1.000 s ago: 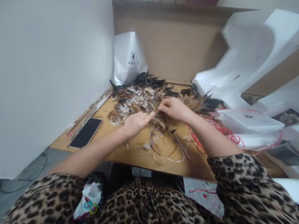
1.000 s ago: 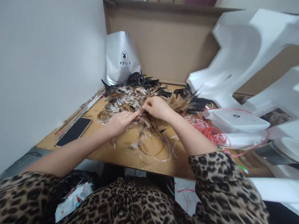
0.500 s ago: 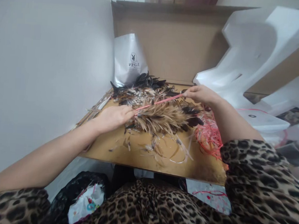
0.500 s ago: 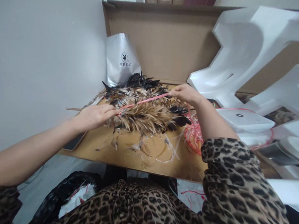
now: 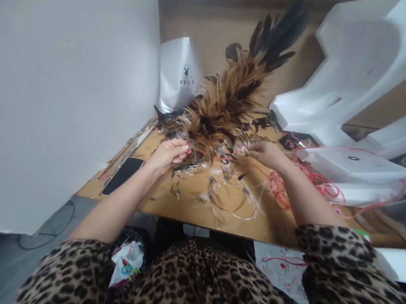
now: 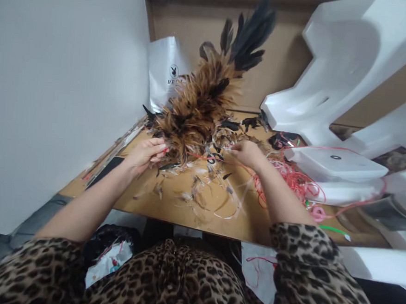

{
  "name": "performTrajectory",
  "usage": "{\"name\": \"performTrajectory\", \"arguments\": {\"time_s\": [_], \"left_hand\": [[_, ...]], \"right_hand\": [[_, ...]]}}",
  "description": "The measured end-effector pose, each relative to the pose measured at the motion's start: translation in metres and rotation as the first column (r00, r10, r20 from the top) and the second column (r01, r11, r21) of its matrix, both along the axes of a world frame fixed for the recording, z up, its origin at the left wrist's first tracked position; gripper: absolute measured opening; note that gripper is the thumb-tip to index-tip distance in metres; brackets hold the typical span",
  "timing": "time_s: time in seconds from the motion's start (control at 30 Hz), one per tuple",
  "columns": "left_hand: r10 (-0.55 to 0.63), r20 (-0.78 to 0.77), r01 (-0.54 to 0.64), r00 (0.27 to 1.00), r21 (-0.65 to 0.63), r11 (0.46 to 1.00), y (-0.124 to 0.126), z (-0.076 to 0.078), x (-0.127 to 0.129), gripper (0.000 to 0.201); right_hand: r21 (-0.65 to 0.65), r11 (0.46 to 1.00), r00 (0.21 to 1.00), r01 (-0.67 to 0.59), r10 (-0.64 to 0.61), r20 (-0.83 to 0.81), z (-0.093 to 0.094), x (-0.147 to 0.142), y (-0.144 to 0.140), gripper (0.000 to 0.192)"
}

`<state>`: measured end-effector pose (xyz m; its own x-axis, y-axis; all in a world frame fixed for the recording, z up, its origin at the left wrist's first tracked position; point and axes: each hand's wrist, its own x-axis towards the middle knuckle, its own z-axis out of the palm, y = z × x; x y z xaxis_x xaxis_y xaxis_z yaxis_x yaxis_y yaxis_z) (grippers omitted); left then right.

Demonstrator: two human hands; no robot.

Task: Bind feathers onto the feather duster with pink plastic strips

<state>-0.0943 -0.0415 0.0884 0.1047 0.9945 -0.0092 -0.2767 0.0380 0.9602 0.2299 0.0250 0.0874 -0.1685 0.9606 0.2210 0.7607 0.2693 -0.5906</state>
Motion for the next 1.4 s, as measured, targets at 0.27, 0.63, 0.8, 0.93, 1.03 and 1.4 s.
{"name": "performTrajectory", "arguments": {"time_s": [0.27,0.63,0.8,0.93,1.03,1.4], "left_hand": [[0.007,0.176,-0.003,0.984,-0.022,1.000,0.008,-0.029,0.053,0.032],[0.164,0.163,-0.163,0.973,-0.024,0.986,0.010,-0.055,0.074,0.034],[0.309,0.025,-0.310,0.951,0.084,0.947,0.015,-0.071,0.082,0.023],[0.404,-0.121,-0.357,0.907,0.290,0.888,0.018,-0.083,0.082,0.015],[0.492,-0.290,-0.340,0.821,0.444,0.829,0.018,-0.093,0.076,0.018],[0.651,-0.470,-0.281,0.596,0.637,0.717,0.021,-0.109,0.068,0.018]], "right_hand": [[-0.006,0.934,0.786,-0.357,0.297,-0.542,-0.024,-0.107,-0.033,0.025],[-0.103,0.990,0.739,-0.094,0.000,-0.673,-0.055,-0.127,-0.029,0.014],[-0.176,0.979,0.708,-0.105,-0.051,-0.705,-0.069,-0.131,-0.027,0.016],[-0.190,0.968,0.498,-0.165,-0.085,-0.863,-0.076,-0.142,-0.031,0.020],[-0.210,0.964,0.426,-0.162,-0.124,-0.896,-0.076,-0.147,-0.035,0.027],[-0.266,0.949,0.384,-0.169,-0.185,-0.905,-0.087,-0.155,-0.039,0.030]]}}
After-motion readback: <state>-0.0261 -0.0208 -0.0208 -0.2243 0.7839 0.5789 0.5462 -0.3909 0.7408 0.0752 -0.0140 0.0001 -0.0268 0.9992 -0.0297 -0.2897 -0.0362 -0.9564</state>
